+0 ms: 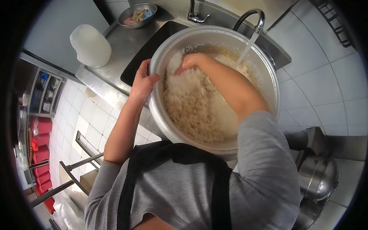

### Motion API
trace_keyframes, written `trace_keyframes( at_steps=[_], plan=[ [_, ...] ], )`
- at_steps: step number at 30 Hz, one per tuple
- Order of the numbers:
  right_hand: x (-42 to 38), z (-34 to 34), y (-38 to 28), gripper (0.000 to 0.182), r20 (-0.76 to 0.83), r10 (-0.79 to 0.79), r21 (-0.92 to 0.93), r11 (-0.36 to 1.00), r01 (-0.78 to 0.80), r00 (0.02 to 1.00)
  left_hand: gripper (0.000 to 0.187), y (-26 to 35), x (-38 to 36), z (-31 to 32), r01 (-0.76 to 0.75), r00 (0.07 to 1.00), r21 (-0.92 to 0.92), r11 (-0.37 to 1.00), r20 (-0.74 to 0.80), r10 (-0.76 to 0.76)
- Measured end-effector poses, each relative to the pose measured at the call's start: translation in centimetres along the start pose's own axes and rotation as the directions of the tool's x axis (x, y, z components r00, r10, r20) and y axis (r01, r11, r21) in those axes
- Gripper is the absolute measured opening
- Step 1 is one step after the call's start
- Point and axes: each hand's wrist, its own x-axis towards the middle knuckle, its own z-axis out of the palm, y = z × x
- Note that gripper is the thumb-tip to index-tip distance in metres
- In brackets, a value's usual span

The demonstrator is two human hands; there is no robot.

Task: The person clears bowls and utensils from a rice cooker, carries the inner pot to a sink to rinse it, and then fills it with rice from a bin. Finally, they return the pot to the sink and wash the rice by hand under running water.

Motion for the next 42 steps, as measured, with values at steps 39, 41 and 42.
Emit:
trace_keyframes(
  at_steps=[39, 41, 42],
  plan=[
    [-19.8, 9.9, 13.1, 0.058, 0.254, 0.39, 0.708, 0.549, -0.445, 0.885, 0.052, 0.5, -1.3, 0.9, -0.045, 0.998, -0.055, 0.997, -0.043, 0.043],
    [-20.6, 12.0, 10.0, 0.055, 0.361, 0.471, 0.695, 0.439, -0.569, 0.805, 0.052, 0.2, -1.1, 0.9, -0.062, 0.997, -0.077, 0.995, -0.041, 0.059],
    [-19.7, 13.5, 8.6, 0.055, 0.346, 0.388, 0.771, 0.401, -0.494, 0.855, 0.052, 0.1, -1.1, 0.9, -0.071, 0.997, -0.088, 0.994, -0.04, 0.068]
  ],
)
